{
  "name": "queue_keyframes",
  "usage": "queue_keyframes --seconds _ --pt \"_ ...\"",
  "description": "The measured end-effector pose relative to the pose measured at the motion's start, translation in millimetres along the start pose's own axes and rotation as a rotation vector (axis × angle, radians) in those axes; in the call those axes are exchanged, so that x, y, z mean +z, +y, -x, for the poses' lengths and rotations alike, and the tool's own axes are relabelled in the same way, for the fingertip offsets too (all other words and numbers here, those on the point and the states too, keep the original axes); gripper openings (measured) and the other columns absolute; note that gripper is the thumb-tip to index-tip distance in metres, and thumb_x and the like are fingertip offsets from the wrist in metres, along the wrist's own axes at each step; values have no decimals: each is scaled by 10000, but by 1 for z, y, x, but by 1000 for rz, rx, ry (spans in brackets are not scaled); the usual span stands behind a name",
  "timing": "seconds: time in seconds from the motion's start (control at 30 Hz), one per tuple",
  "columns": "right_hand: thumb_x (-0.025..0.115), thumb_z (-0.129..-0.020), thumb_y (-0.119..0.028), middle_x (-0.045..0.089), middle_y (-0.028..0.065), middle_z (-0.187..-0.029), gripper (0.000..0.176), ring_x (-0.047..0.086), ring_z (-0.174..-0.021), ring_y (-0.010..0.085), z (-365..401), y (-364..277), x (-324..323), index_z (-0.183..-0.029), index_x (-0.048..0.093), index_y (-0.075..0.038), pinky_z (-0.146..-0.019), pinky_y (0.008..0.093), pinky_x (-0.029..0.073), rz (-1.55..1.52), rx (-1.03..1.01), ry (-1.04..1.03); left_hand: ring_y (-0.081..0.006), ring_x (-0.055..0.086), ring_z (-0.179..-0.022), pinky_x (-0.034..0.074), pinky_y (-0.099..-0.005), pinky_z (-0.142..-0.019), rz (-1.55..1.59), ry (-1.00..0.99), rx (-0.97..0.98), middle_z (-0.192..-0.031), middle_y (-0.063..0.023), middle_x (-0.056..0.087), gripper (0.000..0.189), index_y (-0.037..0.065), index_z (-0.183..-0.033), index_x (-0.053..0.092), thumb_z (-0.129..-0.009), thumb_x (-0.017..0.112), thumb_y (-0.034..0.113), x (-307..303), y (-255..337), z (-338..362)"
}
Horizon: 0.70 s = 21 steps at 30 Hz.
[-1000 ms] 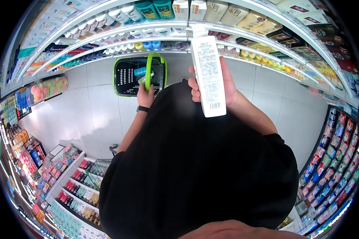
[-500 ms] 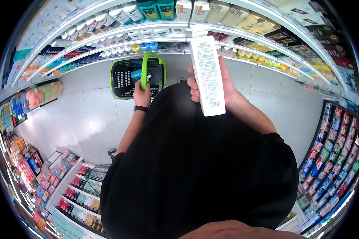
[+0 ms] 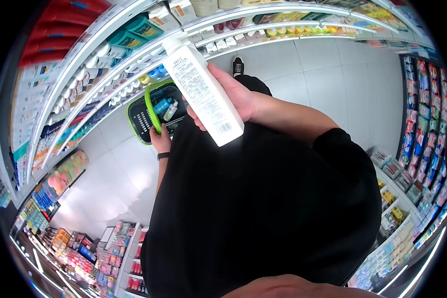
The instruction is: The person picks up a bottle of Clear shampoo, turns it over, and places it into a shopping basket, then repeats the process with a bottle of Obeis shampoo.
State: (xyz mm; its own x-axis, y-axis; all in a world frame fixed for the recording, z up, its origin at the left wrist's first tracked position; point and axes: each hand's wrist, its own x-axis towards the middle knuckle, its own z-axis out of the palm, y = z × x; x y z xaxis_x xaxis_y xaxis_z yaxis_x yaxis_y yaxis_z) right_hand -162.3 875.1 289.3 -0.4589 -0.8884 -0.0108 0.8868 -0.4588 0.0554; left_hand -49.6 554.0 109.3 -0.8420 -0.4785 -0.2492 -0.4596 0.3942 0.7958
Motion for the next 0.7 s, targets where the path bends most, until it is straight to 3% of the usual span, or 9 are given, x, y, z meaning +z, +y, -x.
queue_keyframes --seconds 0.13,0.3,0.7 --pt "294 -950 -777 644 244 -1108 862 697 -976 366 5 -6 -5 -1370 535 -64 -867 470 582 -13 -8 21 -105 535 -683 456 -275 -617 -87 14 22 -811 -27 611 269 -22 -1071 597 -943 703 191 -1 3 -3" --pt "364 -943 -765 643 244 -1150 840 692 -1015 384 12 -17 -2 -1388 545 -76 -900 483 576 -175 23 -19 -85 504 -546 395 -252 -487 91 -19 4 -709 -14 577 221 5 -1028 551 -960 671 178 7 0 -12" --pt "375 -941 -764 644 229 -1193 815 693 -1027 387 28 -40 0 -1383 569 -108 -912 494 568 -341 59 -35 -98 493 -550 392 -275 -494 -9 -16 8 -724 -19 567 275 -11 -1099 565 -963 665 206 22 7 -20"
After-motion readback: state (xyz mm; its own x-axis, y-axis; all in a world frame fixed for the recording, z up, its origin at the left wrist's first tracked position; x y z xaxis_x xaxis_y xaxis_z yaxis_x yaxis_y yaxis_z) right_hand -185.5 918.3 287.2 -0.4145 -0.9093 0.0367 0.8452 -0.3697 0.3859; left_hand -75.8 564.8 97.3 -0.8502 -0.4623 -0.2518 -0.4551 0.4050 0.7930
